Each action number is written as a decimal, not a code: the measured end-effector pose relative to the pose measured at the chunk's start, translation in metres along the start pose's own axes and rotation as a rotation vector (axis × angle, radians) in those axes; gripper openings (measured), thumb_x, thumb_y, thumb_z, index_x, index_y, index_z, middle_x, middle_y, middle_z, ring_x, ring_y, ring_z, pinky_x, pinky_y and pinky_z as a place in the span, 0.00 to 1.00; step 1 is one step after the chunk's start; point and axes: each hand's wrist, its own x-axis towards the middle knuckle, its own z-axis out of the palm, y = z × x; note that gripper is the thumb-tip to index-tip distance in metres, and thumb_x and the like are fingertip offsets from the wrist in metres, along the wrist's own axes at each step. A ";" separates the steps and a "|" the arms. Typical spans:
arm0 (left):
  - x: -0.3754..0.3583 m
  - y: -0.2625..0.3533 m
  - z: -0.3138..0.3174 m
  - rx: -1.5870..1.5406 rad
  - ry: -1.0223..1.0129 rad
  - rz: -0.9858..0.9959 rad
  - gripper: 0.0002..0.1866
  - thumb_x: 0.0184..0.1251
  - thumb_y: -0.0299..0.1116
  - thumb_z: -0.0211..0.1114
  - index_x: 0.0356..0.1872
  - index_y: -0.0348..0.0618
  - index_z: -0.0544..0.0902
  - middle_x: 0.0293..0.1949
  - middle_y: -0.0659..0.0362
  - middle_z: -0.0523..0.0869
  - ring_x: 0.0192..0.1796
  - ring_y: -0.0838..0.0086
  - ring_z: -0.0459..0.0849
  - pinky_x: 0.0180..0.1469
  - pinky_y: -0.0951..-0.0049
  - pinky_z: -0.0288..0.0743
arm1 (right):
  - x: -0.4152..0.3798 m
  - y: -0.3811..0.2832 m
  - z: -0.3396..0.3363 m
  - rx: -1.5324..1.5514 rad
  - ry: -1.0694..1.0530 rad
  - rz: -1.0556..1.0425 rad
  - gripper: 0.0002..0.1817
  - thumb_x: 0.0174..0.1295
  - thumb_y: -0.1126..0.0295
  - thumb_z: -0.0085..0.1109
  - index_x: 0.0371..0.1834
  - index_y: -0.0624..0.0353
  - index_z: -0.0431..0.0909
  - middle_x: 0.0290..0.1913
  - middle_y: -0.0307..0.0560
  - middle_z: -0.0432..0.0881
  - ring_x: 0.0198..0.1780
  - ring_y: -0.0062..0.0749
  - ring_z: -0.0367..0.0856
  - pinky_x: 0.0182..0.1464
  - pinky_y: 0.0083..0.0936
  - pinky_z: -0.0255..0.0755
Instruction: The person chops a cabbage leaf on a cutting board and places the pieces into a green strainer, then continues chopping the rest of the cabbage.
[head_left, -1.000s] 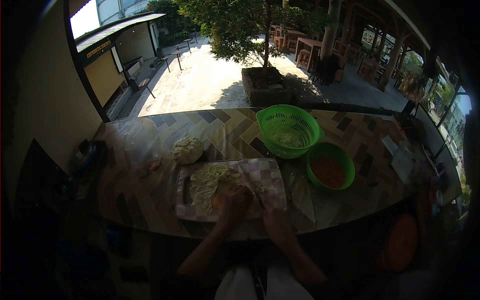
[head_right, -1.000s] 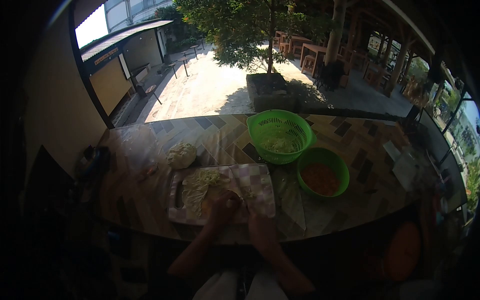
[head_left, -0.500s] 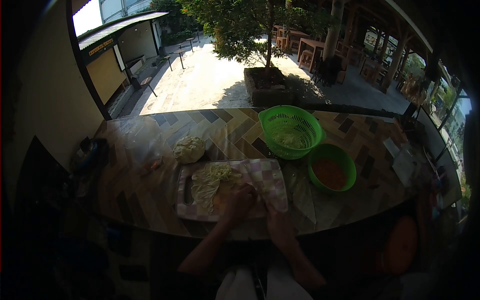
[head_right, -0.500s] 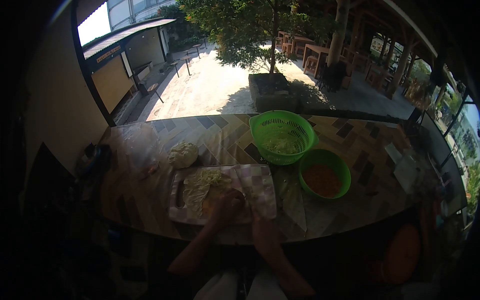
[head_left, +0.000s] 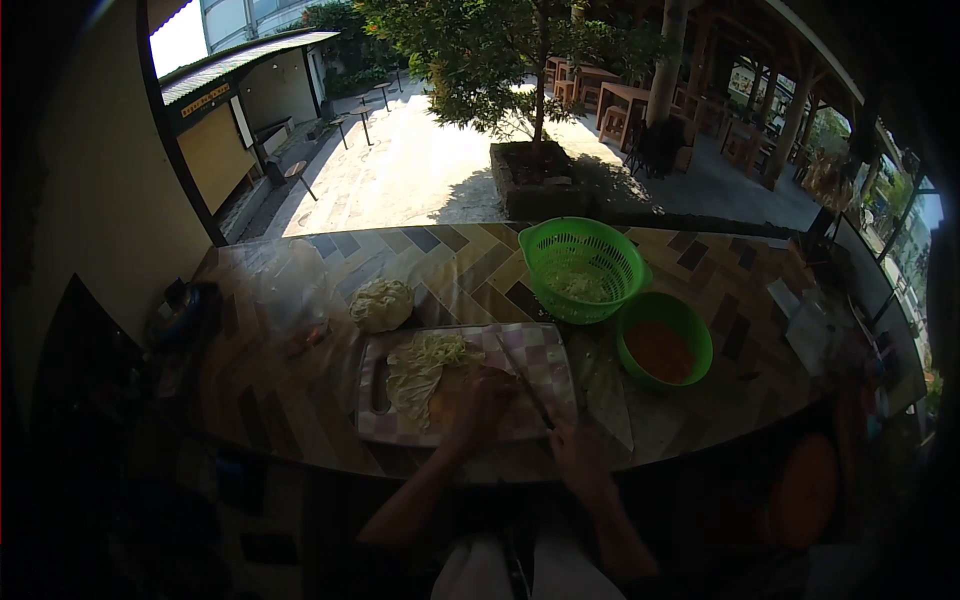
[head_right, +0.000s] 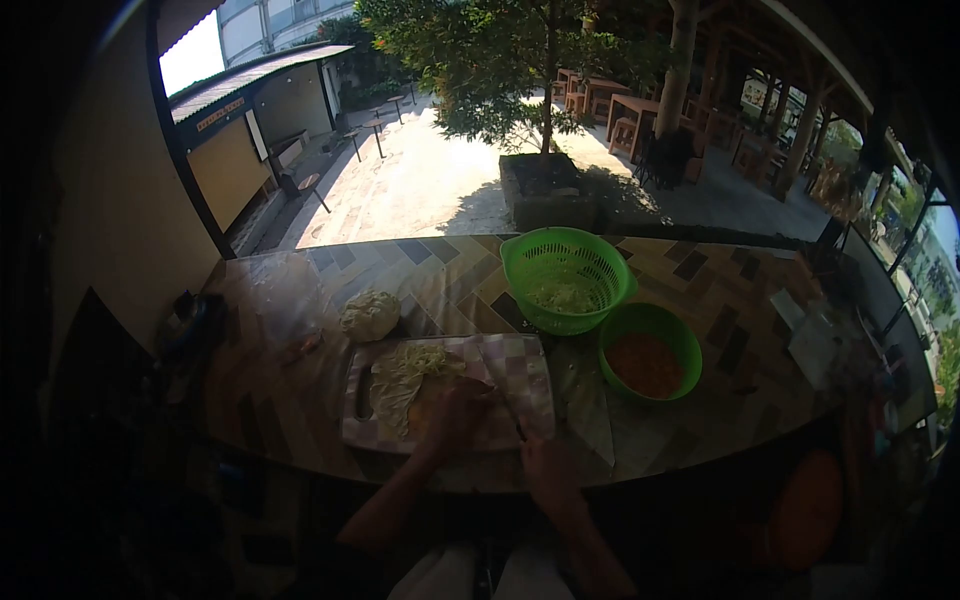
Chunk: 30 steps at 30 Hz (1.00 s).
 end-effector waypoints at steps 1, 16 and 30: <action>0.000 -0.001 0.001 -0.031 -0.027 -0.063 0.07 0.56 0.25 0.66 0.35 0.35 0.86 0.40 0.47 0.86 0.47 0.53 0.83 0.50 0.58 0.76 | 0.001 -0.001 0.003 -0.030 -0.002 0.008 0.22 0.67 0.67 0.51 0.65 0.54 0.72 0.35 0.64 0.82 0.40 0.60 0.82 0.42 0.49 0.74; 0.009 0.010 -0.002 -0.130 -0.032 -0.259 0.07 0.53 0.23 0.67 0.33 0.35 0.87 0.38 0.47 0.87 0.44 0.55 0.86 0.47 0.61 0.78 | 0.005 0.008 -0.025 -0.023 0.007 -0.064 0.22 0.66 0.67 0.53 0.64 0.53 0.73 0.38 0.64 0.83 0.42 0.59 0.82 0.43 0.48 0.74; 0.013 0.011 -0.005 -0.073 0.088 -0.176 0.08 0.55 0.24 0.68 0.37 0.35 0.86 0.35 0.47 0.86 0.41 0.55 0.85 0.47 0.63 0.79 | 0.037 0.005 -0.020 0.137 0.013 -0.148 0.22 0.65 0.70 0.53 0.63 0.60 0.73 0.36 0.66 0.82 0.42 0.60 0.82 0.43 0.47 0.73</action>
